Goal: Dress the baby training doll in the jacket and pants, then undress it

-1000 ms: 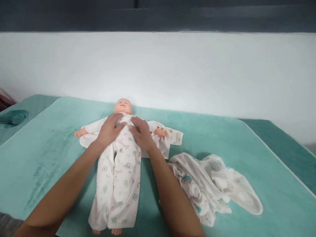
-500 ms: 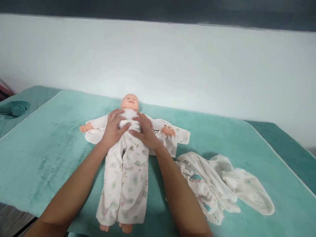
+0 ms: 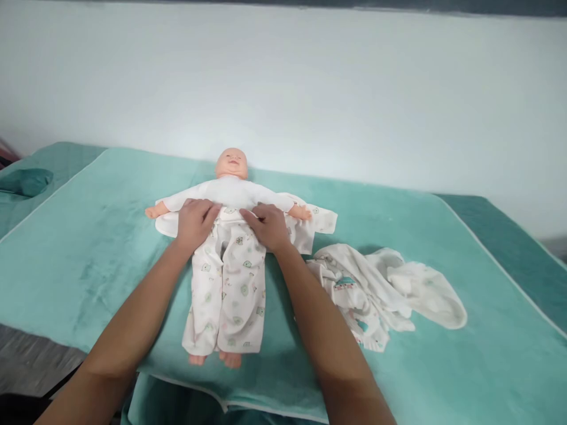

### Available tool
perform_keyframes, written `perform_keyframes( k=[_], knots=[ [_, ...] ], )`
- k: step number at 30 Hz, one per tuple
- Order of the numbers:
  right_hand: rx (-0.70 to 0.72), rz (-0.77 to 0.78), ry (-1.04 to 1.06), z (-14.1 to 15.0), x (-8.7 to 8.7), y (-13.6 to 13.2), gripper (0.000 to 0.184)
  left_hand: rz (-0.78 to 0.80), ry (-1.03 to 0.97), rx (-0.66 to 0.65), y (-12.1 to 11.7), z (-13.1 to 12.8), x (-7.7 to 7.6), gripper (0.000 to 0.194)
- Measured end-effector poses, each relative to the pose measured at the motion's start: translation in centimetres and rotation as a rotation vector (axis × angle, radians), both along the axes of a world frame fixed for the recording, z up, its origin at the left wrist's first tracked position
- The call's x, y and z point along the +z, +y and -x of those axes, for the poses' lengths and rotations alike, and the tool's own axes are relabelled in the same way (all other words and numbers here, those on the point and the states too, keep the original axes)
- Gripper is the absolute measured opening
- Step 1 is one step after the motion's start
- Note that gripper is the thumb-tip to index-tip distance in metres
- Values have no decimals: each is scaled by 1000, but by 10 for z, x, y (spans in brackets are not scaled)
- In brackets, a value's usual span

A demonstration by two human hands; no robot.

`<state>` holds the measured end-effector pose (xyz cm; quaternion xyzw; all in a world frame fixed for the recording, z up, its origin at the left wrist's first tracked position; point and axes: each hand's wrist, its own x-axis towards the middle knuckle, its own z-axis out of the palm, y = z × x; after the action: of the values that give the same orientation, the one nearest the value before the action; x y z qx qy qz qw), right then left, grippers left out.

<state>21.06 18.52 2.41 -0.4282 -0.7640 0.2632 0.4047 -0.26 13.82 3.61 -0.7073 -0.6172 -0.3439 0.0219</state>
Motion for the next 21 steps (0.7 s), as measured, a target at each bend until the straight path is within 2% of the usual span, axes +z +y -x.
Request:
perform_keyframes(
  k=[3,6,8,10,11,12,14,17,19,21],
  knots=[
    [55,188,-5,-17,-6,-3,56,135,-189,33,-21,16,-8,38],
    [200,321,-94,-36,-3,-17,44,289,-385,28,-47,29,-12,33],
    [289,396,-158,-44,2,-31,42,374,-468,-38,-63,35,-12,43],
    [306,442,-176,-46,7,-45,55,439,-521,-148,-73,40,-11,61],
    [293,447,-173,-45,8,-52,55,450,-539,-191,-77,41,-12,65],
    [269,440,-170,-43,8,-57,50,441,-547,-211,-79,42,-14,63],
    [225,391,-163,-37,3,-65,36,367,-519,-181,-80,40,-22,45],
    [98,211,-155,-26,-8,-71,21,166,-335,-82,-77,32,-37,17],
    [-26,73,-125,-18,-15,-74,16,44,-183,-24,-74,26,-45,15],
    [-119,-8,-99,-11,-19,-75,10,-8,-101,45,-70,21,-48,16]
  ],
)
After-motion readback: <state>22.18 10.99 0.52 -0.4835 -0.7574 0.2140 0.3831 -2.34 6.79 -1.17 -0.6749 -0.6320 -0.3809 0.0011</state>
